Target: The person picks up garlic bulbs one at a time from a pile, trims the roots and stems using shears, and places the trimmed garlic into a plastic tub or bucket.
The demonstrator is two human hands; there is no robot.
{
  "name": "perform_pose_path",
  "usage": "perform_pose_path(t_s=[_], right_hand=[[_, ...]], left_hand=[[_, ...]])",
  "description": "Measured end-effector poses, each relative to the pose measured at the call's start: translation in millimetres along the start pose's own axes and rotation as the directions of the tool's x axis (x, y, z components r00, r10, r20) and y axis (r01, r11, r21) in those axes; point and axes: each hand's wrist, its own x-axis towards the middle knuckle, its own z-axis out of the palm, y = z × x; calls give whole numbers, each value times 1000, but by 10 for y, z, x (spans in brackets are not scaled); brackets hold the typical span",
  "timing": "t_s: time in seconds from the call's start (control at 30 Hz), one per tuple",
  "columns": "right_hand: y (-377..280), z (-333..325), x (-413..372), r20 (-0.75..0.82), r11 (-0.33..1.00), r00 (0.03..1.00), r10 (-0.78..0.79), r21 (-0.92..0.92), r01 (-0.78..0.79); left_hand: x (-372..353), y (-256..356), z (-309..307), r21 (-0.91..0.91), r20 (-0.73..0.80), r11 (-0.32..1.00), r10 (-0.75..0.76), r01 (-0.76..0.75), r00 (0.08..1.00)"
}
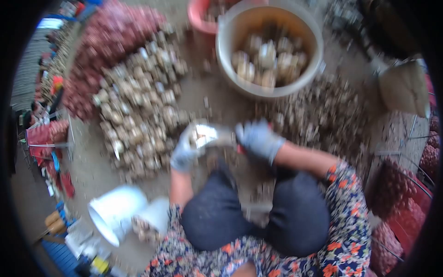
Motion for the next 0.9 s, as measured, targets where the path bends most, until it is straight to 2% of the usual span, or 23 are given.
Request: perform_pose_path(t_s=[0.03, 0.1, 0.13, 0.23, 0.3, 0.43, 0.5, 0.57, 0.63, 0.7, 0.83, 0.9], right_hand=[[0, -151, -31, -18, 998, 999, -42, 50, 43], [-40, -316, -50, 79, 990, 997, -7, 144, -5], [-83, -419, -73, 62, 994, 998, 1, 111, -8], [-127, -762, -132, 85, 989, 996, 16, 143, -28], [-219, -927, -255, -21, 988, 1000, 17, 153, -14], [-394, -1052, -447, -44, 955, 996, 78, 290, -62], [-448, -1076, -489, -51, 946, 994, 98, 314, -77], [-492, -1154, -503, -78, 953, 992, 96, 293, -69], [-538, -1261, -555, -87, 953, 990, 114, 290, -85], [-535, -1296, -592, -142, 925, 973, 181, 361, -119], [-392, -1410, -668, -193, 895, 951, 243, 423, -142], [-321, -1401, -681, -186, 869, 941, 283, 466, -169]], left_hand=[[22, 14, -37, -82, 81, 996, 38, -32, 996], [-34, 232, 96, -63, 60, 997, 36, -32, 998], [-60, 357, 183, -110, 50, 993, 57, -51, 997], [-55, 548, 230, -31, 29, 990, 138, -138, 990], [-131, 696, 323, 1, 31, 980, 199, -200, 979], [-365, 823, 489, -104, 47, 978, 185, -179, 982], [-469, 844, 553, -47, 71, 979, 200, -197, 977], [-625, 971, 714, 83, -61, 968, 242, -237, 968], [-587, 1010, 618, 146, -99, 960, 256, -241, 962], [-686, 1138, 645, 121, -210, 957, 285, -264, 935], [-785, 1631, 768, -4, -133, 963, 266, -269, 955], [-715, 1867, 828, 94, -117, 969, 239, -229, 964]])
